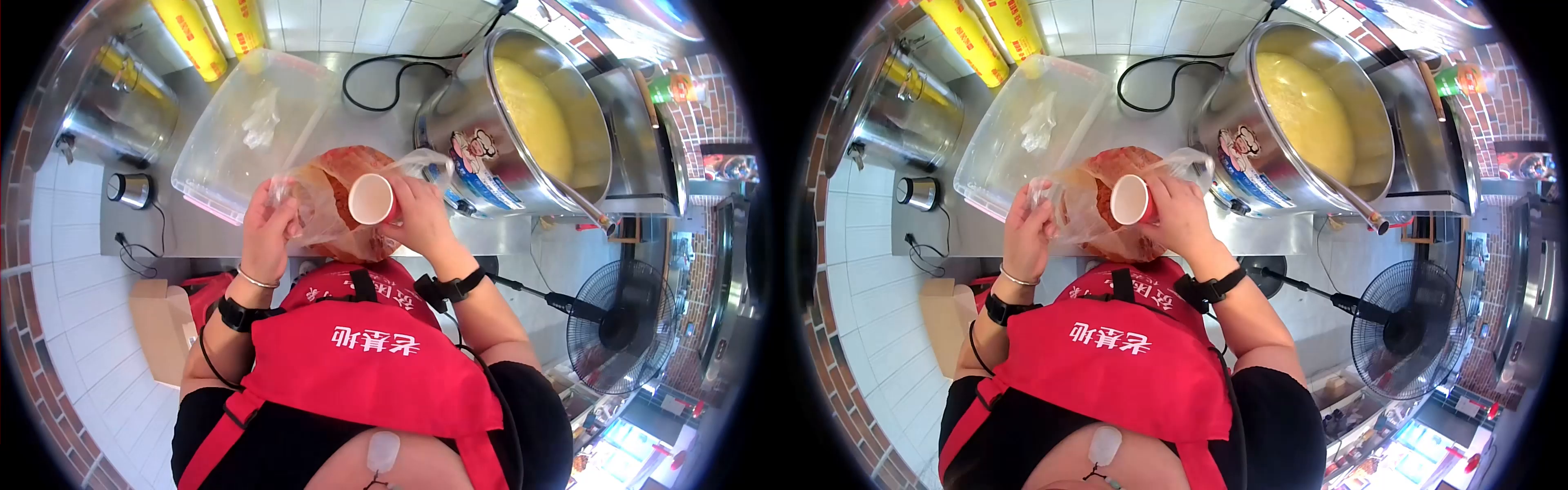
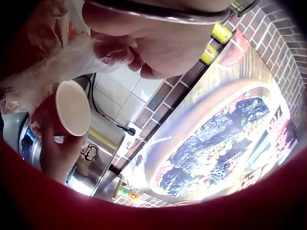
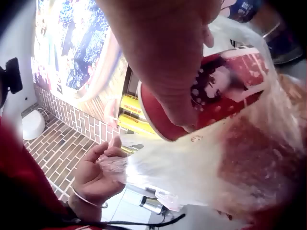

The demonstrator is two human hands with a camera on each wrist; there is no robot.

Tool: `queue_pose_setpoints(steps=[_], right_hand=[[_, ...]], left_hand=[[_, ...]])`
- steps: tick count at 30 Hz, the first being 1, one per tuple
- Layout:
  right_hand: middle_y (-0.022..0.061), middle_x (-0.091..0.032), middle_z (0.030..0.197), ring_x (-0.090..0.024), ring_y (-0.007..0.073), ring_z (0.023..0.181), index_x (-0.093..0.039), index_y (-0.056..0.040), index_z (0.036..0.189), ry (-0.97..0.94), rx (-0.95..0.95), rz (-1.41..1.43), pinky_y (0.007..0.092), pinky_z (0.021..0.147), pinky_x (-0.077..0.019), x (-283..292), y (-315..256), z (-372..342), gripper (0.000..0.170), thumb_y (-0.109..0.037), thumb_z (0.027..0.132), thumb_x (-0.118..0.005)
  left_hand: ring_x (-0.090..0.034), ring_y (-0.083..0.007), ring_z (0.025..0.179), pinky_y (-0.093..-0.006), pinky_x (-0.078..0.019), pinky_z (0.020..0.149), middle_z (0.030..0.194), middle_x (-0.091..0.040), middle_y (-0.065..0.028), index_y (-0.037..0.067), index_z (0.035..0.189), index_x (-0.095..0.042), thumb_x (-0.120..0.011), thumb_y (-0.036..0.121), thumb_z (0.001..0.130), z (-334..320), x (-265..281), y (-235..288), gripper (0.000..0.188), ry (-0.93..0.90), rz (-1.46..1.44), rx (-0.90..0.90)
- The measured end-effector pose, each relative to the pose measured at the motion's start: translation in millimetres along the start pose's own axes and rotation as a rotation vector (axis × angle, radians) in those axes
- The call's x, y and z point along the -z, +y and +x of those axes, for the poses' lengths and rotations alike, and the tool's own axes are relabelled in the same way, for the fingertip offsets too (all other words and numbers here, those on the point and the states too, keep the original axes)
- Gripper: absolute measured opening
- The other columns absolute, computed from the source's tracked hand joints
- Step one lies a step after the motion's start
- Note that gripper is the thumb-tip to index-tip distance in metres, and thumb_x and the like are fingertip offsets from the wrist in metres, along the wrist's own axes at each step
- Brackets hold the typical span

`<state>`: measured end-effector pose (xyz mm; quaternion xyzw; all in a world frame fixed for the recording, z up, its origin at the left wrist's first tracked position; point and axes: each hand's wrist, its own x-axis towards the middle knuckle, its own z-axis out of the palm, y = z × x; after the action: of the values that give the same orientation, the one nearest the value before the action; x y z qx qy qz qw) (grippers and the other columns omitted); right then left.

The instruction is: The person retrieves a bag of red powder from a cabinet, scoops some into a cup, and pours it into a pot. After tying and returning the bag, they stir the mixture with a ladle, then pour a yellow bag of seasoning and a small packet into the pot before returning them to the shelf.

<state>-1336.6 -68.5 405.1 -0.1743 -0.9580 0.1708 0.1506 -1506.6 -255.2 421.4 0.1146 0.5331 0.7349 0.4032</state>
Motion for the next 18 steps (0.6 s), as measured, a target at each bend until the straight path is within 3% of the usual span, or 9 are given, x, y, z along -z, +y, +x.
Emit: queue_pose_setpoints(steps=[7,13,18], right_hand=[[0.0077,-0.06,0.105,-0.057,0.0297,0.099,-0.052,-0.0121,0.121,-0.399,-0.114,-0.27,0.044,0.083,-0.0404,-2.5,4.9,-8.6,0.072,-0.033,0.058,-0.079],[0.0091,-0.058,0.104,-0.055,0.0273,0.103,-0.054,-0.0103,0.114,-0.303,-0.073,-0.244,0.0438,0.08,-0.0408,-22.9,-3.8,5.1,0.064,-0.031,0.059,-0.077],[0.0101,-0.057,0.113,-0.052,0.0283,0.109,-0.053,-0.0116,0.12,-0.455,-0.033,-0.381,0.0454,0.084,-0.0402,-37.7,7.2,9.4,0.062,-0.031,0.065,-0.074]], left_hand=[[-0.046,-0.0059,0.063,-0.02,-0.0392,0.056,0.084,-0.052,0.0004,0.006,0.131,-0.04,-0.055,0.004,0.088,-23.7,9.5,-11.6,0.045,-0.059,0.001,-0.027],[-0.049,-0.0072,0.067,-0.0222,-0.0444,0.058,0.091,-0.051,-0.0021,0.008,0.135,-0.036,-0.057,0.003,0.086,-38.3,9.6,-7.7,0.053,-0.19,-0.052,0.056],[-0.049,-0.0073,0.069,-0.0218,-0.0441,0.058,0.094,-0.05,-0.0022,0.008,0.135,-0.035,-0.058,0.002,0.086,-43.6,19.2,-9.9,0.055,-0.212,-0.101,0.059]])
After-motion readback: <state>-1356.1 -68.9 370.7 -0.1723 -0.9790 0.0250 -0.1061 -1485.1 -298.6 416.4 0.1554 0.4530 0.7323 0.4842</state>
